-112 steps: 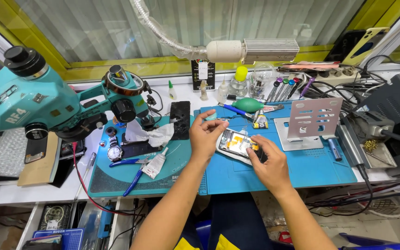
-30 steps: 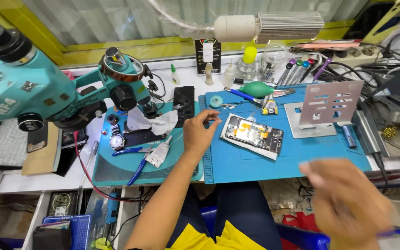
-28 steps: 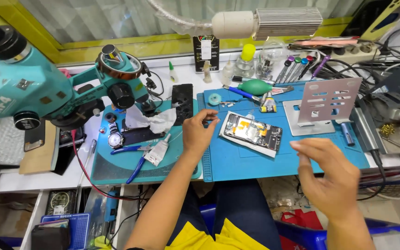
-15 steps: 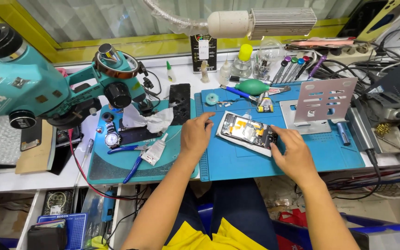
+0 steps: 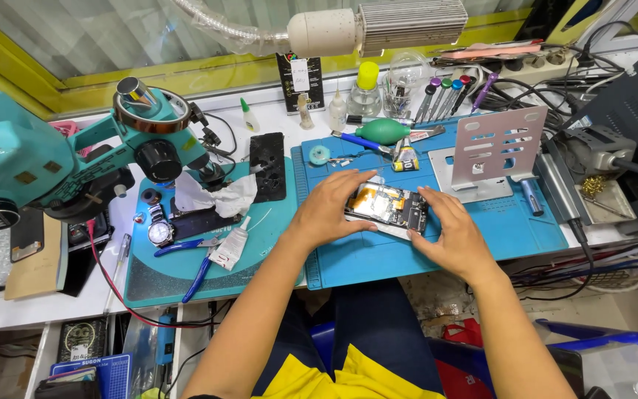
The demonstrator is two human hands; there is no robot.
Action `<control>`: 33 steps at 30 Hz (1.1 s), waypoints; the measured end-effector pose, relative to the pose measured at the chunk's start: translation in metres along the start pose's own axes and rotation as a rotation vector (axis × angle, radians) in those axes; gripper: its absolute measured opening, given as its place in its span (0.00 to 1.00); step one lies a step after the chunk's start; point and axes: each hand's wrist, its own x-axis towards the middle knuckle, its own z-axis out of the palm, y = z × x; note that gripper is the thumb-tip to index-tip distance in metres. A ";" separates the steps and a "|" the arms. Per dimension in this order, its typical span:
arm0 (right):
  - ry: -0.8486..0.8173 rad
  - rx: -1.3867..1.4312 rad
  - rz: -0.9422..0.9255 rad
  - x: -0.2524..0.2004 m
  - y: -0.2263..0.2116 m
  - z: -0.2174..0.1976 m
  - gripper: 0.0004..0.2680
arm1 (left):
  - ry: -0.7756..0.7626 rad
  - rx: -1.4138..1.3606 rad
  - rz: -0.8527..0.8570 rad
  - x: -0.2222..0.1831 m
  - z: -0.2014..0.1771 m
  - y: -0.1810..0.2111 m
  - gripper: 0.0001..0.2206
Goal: Technician disassembling a mobile phone to access and work on internal components like the battery and motherboard at a repair station.
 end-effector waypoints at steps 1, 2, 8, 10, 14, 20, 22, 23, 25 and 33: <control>-0.012 0.007 0.007 0.000 0.002 0.001 0.28 | -0.090 0.040 -0.044 0.003 0.004 0.000 0.41; -0.023 0.012 0.014 0.000 0.003 0.001 0.28 | -0.180 0.079 -0.086 0.006 0.008 0.001 0.46; -0.027 0.032 0.033 0.000 -0.001 -0.005 0.30 | -0.316 0.164 -0.114 0.022 0.011 0.005 0.44; -0.022 0.030 0.028 0.000 -0.001 -0.006 0.30 | -0.315 0.150 -0.119 0.023 0.008 0.008 0.43; -0.023 0.033 0.018 -0.001 -0.002 -0.007 0.30 | -0.158 0.048 -0.101 0.017 0.018 -0.022 0.43; -0.074 0.038 0.060 0.000 -0.006 -0.010 0.30 | 0.039 -0.035 -0.093 0.018 -0.005 -0.032 0.44; -0.074 0.039 0.060 0.001 -0.006 -0.009 0.30 | 0.048 -0.054 -0.122 0.018 -0.014 -0.024 0.44; -0.074 0.039 0.061 0.001 -0.006 -0.008 0.31 | 0.056 -0.073 -0.151 0.017 -0.019 -0.021 0.44; -0.077 0.032 0.055 0.002 -0.011 -0.010 0.30 | 0.049 -0.036 -0.105 0.014 -0.009 -0.034 0.45; -0.072 0.113 -0.096 0.015 -0.041 -0.010 0.30 | 0.000 0.131 0.090 -0.003 0.038 -0.009 0.47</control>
